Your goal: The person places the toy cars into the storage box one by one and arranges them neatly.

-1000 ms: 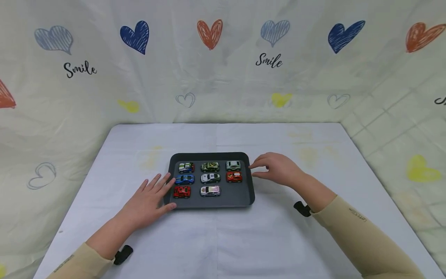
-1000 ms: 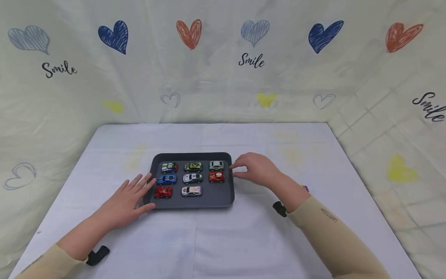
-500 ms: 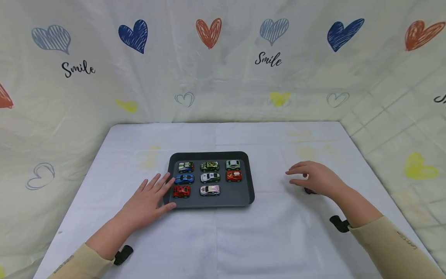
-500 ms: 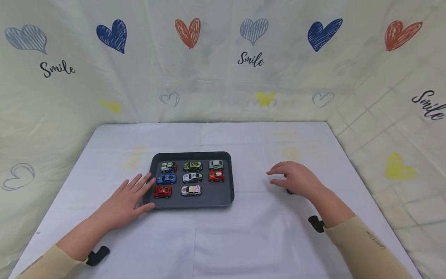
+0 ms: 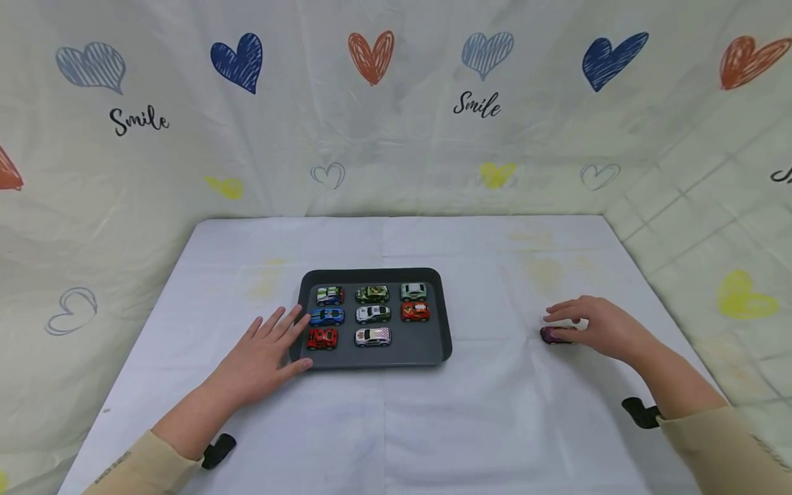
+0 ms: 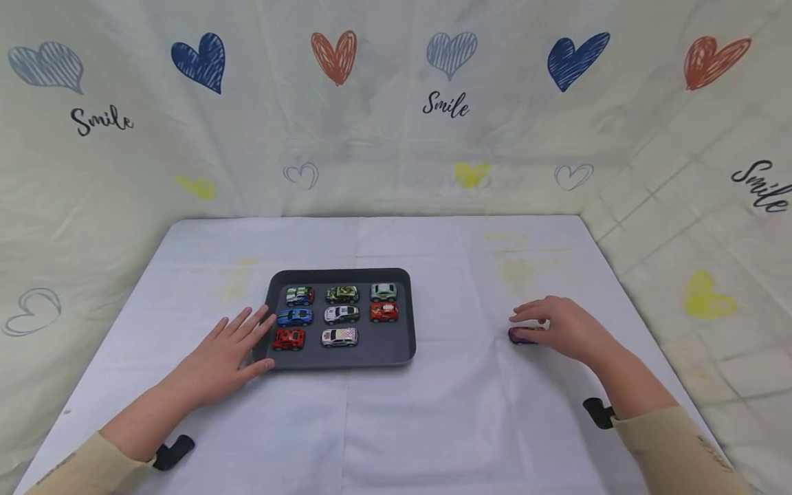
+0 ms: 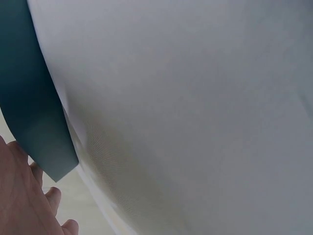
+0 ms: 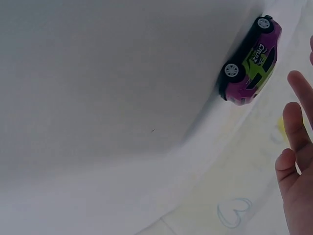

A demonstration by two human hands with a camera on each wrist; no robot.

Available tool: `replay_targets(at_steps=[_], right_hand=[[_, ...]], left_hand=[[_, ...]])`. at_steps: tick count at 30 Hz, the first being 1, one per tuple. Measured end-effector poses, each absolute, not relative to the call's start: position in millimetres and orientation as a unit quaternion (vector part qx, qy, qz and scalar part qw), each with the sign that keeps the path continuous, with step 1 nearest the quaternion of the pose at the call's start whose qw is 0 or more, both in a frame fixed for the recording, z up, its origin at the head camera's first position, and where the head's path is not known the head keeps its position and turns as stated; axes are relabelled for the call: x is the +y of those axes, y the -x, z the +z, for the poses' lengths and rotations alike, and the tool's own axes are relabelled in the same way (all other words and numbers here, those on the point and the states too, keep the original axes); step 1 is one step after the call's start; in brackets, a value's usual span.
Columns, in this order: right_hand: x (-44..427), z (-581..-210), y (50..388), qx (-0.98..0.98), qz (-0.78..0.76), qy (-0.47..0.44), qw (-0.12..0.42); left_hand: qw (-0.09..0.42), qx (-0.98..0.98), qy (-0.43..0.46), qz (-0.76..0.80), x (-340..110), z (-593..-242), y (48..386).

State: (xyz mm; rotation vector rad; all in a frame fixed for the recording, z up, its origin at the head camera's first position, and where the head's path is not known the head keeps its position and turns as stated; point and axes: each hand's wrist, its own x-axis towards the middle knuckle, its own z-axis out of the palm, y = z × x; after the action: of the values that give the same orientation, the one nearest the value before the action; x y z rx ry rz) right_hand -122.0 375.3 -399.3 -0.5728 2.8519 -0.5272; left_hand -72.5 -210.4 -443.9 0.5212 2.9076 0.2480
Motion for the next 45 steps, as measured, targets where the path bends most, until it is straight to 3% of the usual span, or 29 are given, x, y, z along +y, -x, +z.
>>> replay_targets(at_steps=[13, 27, 45], right_hand=[[391, -412, 120, 0.960, -0.171, 0.185, 0.122], [393, -415, 122, 0.964, -0.153, 0.193, 0.100], [358, -398, 134, 0.959, -0.166, 0.209, 0.100]], left_hand=[[0.087, 0.977, -0.175, 0.084, -211, -445, 73], [0.086, 0.978, -0.174, 0.084, -211, -445, 73], [0.087, 0.977, -0.175, 0.090, -210, -445, 73]])
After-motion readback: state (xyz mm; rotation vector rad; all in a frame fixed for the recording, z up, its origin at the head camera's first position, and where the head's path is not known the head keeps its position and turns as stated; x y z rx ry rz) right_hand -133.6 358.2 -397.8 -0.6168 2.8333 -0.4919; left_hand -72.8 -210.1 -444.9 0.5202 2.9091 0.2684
